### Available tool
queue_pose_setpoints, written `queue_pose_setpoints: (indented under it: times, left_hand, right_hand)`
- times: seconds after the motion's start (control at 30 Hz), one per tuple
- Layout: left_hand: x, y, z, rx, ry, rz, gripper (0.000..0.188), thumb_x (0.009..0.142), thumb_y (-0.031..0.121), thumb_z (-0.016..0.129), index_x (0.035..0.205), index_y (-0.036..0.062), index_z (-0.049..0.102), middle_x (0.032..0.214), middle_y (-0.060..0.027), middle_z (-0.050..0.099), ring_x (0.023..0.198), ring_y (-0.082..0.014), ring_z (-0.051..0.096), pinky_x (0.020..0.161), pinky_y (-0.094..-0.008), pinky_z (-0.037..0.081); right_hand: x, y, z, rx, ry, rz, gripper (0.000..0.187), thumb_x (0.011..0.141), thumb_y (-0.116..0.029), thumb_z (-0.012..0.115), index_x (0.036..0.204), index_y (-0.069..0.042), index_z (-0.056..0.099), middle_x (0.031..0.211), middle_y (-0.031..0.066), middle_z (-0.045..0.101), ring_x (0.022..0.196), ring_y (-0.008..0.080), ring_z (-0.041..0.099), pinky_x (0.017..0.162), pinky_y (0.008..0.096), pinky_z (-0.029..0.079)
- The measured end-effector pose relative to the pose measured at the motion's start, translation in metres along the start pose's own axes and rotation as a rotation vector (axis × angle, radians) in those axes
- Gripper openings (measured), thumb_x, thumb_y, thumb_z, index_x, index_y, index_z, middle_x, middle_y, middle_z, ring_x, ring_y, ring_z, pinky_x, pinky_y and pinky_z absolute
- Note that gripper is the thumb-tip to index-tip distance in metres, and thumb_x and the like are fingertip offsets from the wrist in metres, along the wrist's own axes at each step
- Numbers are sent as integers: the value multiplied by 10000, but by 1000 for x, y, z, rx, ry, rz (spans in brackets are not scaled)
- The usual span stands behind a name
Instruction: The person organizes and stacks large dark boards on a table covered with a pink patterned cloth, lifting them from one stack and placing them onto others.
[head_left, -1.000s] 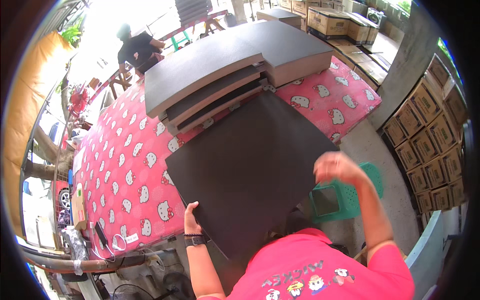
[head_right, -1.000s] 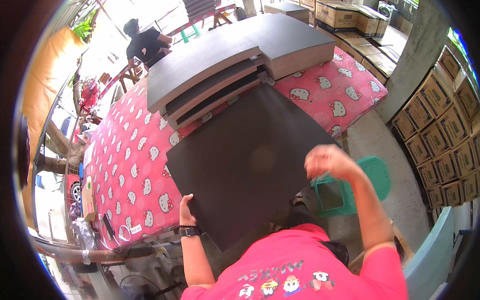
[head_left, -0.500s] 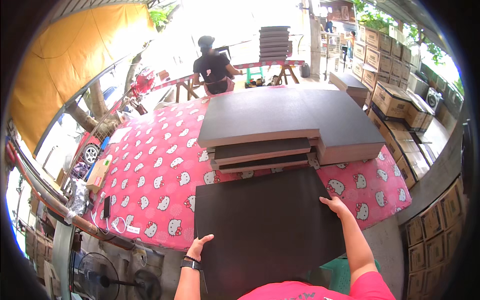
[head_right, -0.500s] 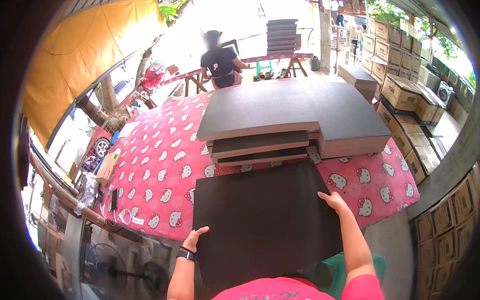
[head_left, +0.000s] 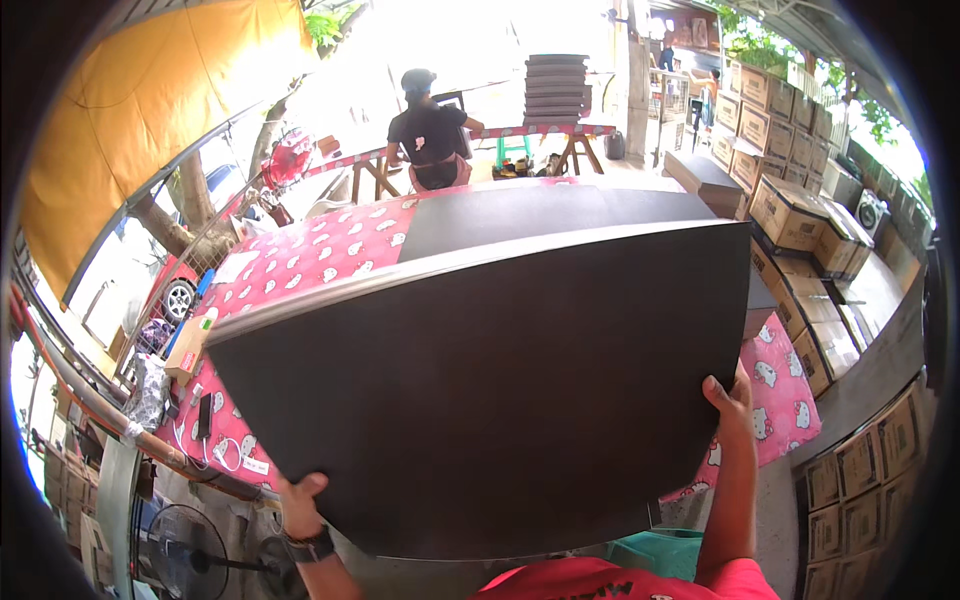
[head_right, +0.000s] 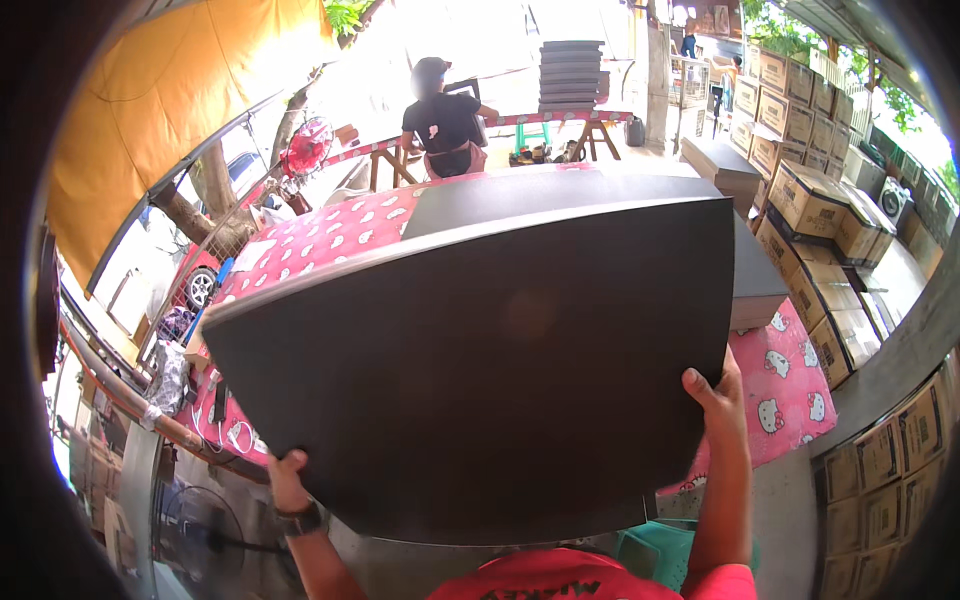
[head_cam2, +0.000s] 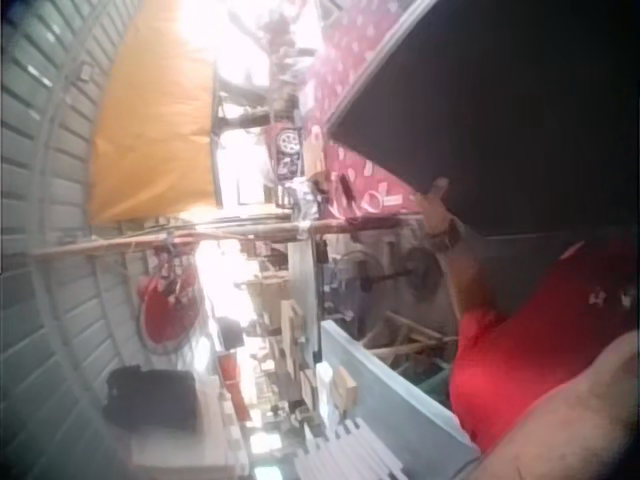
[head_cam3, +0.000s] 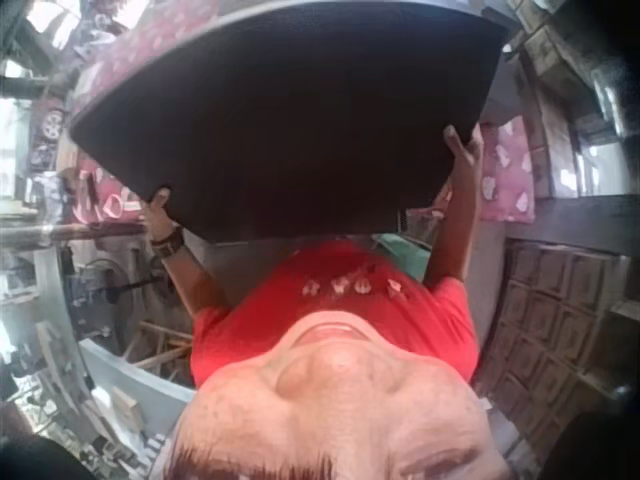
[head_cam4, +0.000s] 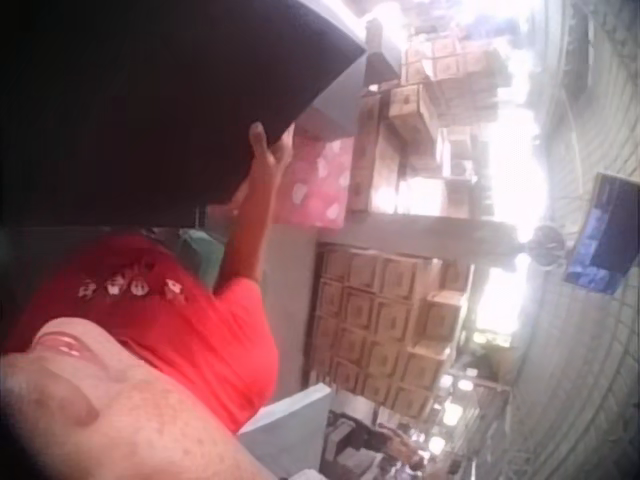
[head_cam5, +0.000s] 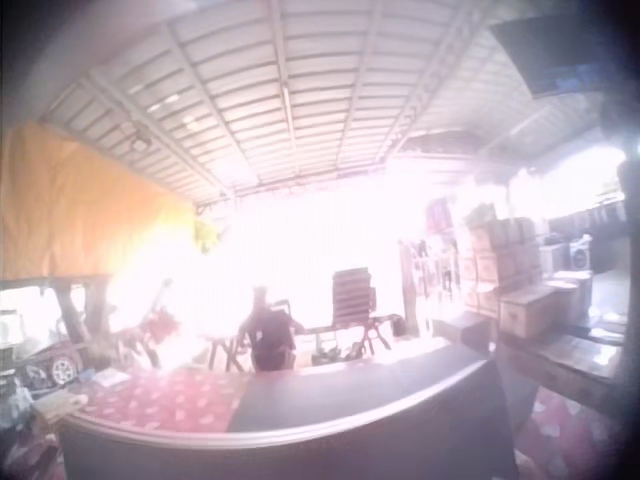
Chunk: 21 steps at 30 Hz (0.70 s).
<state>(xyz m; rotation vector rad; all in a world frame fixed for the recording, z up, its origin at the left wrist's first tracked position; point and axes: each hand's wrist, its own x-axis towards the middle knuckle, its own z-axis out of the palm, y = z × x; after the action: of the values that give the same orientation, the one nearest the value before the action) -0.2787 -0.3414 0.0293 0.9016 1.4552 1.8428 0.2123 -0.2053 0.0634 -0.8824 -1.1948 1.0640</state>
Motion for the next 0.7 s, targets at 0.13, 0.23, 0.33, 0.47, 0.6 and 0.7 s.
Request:
queue_pose_setpoints:
  times: [0.13,0.23,0.33,0.47,0.6,0.7]
  left_hand:
    - [54,-26,-56,238,-46,165,569,617,205,608,1123,-34,503,1013,-100,592,858,-226,603,741,-337,508]
    - [75,-117,-153,772,-81,433,448,678,116,582,1102,-19,532,996,-110,586,921,-269,573,844,-373,464]
    - [78,-143,-160,1231,-14,555,427,734,72,589,1149,-8,526,1097,-137,564,1041,-302,528,922,-400,420]
    - [67,-69,-53,-92,-43,176,389,884,137,550,1248,20,479,1264,-153,506,1154,-256,499,929,-378,432]
    - [71,-71,-68,-535,-136,22,385,935,237,496,1247,14,465,1203,-101,527,1099,-185,509,921,-341,430]
    - [77,-136,-149,-367,-205,166,485,915,349,514,1267,21,451,1213,-92,524,1108,-207,503,955,-375,413]
  right_hand:
    - [7,53,7,29,-48,-129,689,693,-298,812,1214,5,477,1097,66,574,994,168,546,870,321,436]
    - [0,101,25,140,-196,-26,728,638,-233,842,1224,-4,476,1107,60,571,1031,178,532,890,328,425]
    - [-10,119,33,225,-162,30,743,611,-200,852,1226,-14,479,1112,63,570,1055,190,524,909,331,417]
    - [-7,115,26,284,-281,59,741,576,-240,864,1183,-20,501,1097,73,569,1034,179,534,884,323,441]
    - [3,126,30,453,-383,56,735,550,-248,873,1148,-14,515,1051,80,576,991,165,546,840,297,464]
    - [-5,108,33,346,-250,189,761,559,-202,867,1187,3,490,1078,84,569,1005,184,544,858,309,455]
